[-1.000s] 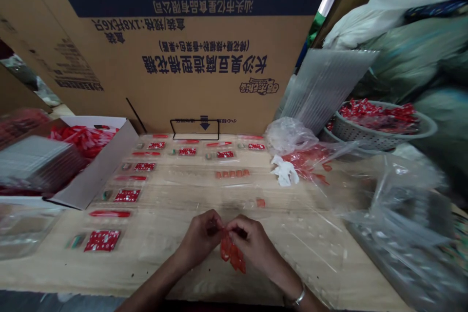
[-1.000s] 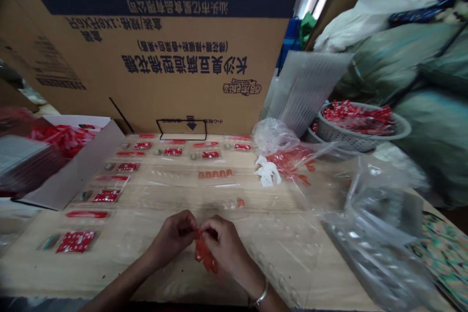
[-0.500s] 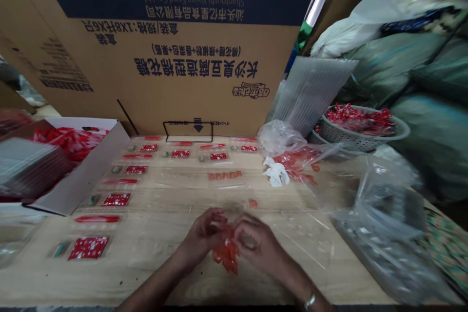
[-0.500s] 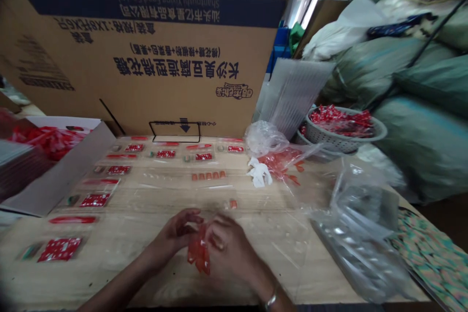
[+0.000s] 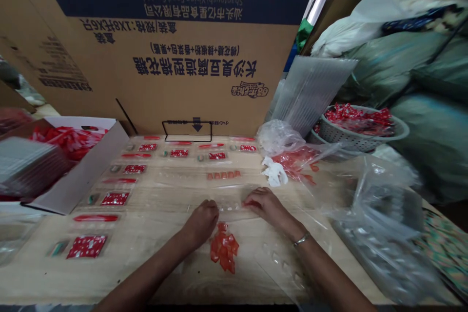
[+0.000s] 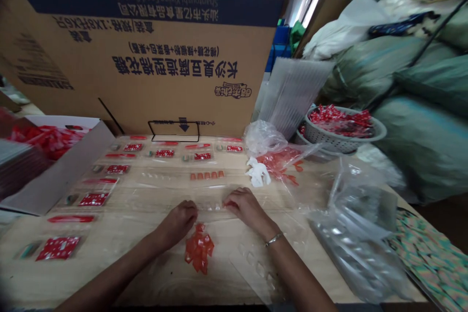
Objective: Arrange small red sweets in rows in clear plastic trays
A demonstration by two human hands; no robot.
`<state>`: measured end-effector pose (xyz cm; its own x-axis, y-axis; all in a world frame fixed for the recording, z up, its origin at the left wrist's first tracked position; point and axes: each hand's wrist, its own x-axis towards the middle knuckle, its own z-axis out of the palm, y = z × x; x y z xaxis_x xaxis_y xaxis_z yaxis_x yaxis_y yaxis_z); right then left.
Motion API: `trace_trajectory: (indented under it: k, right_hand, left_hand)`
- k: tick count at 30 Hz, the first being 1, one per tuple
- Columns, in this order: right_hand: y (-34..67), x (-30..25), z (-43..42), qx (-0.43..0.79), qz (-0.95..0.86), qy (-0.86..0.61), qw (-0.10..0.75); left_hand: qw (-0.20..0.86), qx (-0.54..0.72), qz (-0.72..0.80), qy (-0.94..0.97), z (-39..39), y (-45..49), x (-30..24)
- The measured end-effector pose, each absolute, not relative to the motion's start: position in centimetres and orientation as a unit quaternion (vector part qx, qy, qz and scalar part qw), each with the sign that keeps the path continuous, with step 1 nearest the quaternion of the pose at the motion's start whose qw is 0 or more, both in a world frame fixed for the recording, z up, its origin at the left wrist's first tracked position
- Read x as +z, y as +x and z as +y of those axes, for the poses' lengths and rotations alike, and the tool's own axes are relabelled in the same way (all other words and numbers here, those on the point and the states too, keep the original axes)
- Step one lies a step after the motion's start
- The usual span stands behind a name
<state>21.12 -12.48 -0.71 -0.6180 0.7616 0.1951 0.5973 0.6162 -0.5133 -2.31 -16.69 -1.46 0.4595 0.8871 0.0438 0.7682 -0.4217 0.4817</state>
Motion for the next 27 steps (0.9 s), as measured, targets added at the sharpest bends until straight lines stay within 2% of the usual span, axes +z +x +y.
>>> trace_trajectory:
  k: [6,9,12,18,20,24,27]
  right_hand:
    - [20.4,0.8,-13.3,0.186,-0.877,-0.417,0.151]
    - [20.0,1.0,-14.5,0.169,-0.872,-0.422,0.181]
    - [19.3,0.8,-16.4,0.159,-0.865,-0.427,0.211]
    - [16.9,0.6,-20.1,0.291,-0.823,-0.43,0.23]
    - [15.9,0.5,-20.5,0.346,-0.785,-0.435,0.274]
    - [13.9,0.2,-20.4,0.398,-0.728,-0.427,0.359]
    - [13.6,-0.1,-20.2,0.375,-0.73,-0.439,0.367]
  left_hand:
    - [0.237,0.171,0.487,0.823,-17.3,-2.8,-0.5]
    - [0.237,0.18,0.467,0.833,-18.2,-2.3,0.1]
    - [0.248,0.136,0.474,0.834,-18.7,-1.5,0.3]
    - [0.285,0.161,0.521,0.788,-18.6,-1.4,-0.4]
    - [0.335,0.206,0.542,0.743,-18.6,-1.7,-0.5]
    - [0.537,0.306,0.531,0.581,-18.6,-2.4,-0.2]
    - [0.567,0.347,0.52,0.536,-18.7,-2.9,0.2]
